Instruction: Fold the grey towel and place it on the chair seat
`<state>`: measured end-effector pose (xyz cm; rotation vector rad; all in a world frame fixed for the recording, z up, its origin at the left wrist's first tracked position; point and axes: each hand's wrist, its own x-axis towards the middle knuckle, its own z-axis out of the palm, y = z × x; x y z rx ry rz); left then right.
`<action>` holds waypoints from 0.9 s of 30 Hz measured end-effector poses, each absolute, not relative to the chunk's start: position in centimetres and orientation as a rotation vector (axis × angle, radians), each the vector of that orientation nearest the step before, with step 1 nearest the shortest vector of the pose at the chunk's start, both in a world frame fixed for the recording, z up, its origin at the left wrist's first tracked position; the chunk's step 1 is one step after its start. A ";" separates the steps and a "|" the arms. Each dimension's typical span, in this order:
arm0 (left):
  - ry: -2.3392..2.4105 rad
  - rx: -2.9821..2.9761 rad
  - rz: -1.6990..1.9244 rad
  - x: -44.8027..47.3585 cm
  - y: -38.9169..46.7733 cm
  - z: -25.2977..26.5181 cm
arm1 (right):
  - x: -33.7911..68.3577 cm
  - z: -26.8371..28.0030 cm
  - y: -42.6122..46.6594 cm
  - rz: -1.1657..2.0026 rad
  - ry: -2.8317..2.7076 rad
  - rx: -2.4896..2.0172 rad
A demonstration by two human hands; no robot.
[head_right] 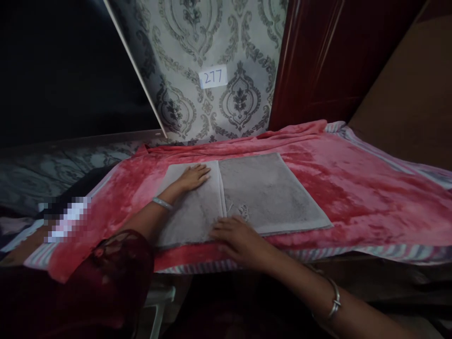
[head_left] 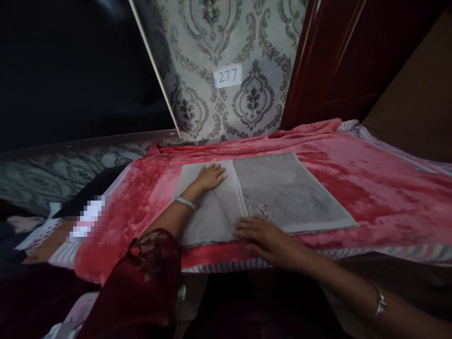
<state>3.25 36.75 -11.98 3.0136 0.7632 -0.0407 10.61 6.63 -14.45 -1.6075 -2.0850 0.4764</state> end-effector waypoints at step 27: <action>0.861 2.944 0.184 -9.6 37.9 -15.3 | 5.8 -15.3 13.6 0.497 -2.461 -1.391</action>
